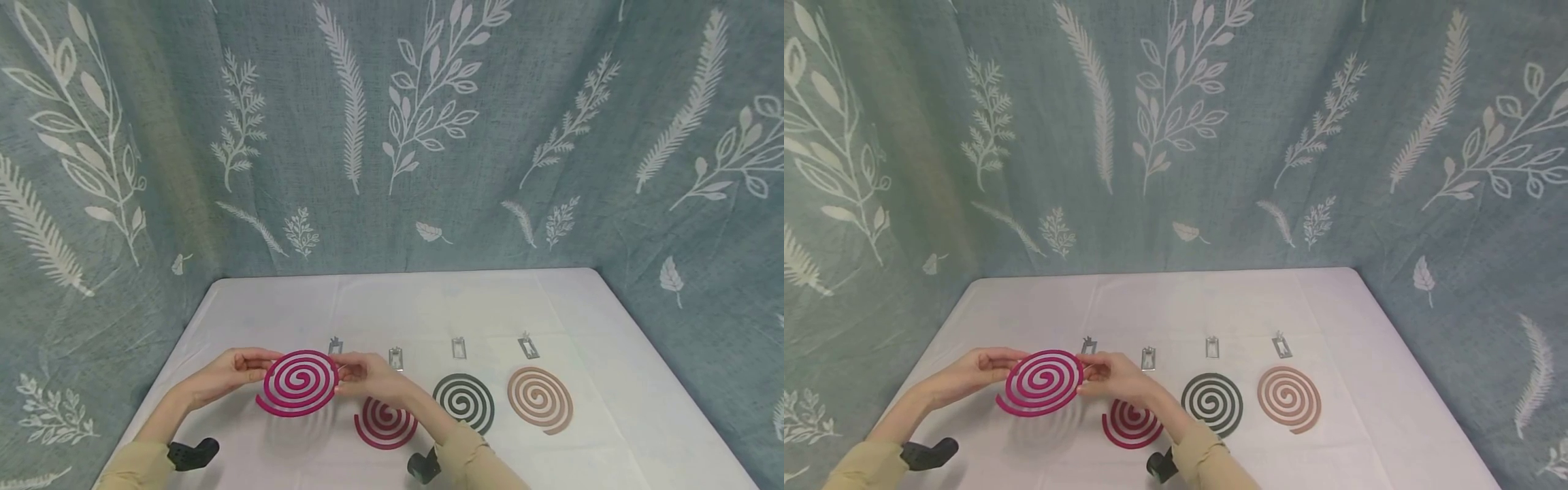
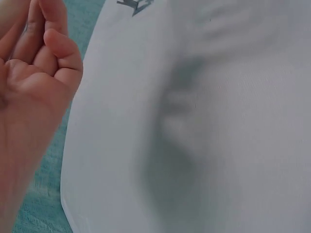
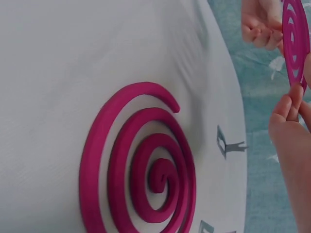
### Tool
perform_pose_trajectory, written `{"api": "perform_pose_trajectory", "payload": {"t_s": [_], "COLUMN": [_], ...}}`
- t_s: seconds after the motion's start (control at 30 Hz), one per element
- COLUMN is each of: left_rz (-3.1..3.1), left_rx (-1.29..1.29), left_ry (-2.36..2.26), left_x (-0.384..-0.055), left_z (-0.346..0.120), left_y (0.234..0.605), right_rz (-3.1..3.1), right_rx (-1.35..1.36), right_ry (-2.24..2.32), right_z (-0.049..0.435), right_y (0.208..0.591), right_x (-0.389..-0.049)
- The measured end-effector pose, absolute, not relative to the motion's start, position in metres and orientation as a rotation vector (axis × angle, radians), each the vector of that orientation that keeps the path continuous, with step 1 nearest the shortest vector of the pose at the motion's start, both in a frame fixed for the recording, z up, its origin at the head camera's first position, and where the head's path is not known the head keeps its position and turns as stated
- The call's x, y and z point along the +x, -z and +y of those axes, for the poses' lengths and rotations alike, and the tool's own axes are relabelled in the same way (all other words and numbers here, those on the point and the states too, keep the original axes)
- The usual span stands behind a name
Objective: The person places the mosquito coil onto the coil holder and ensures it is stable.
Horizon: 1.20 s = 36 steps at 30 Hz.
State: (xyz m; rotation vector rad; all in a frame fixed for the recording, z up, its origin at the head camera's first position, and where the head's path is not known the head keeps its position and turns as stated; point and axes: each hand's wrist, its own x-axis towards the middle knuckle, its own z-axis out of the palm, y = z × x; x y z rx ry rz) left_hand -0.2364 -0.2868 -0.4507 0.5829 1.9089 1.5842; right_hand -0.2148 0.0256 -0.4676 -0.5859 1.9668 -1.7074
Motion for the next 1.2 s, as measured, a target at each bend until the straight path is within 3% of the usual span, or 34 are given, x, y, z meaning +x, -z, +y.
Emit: {"api": "perform_pose_trajectory", "payload": {"t_s": [1.2], "left_rz": [1.891], "left_rx": [0.619], "left_ry": [-1.809], "left_x": [-0.236], "left_z": [-0.265], "left_y": [0.438], "right_rz": [1.916], "right_rx": [-0.538], "right_ry": [2.062], "right_z": [0.033], "right_y": [0.448], "right_x": [-0.222]}}
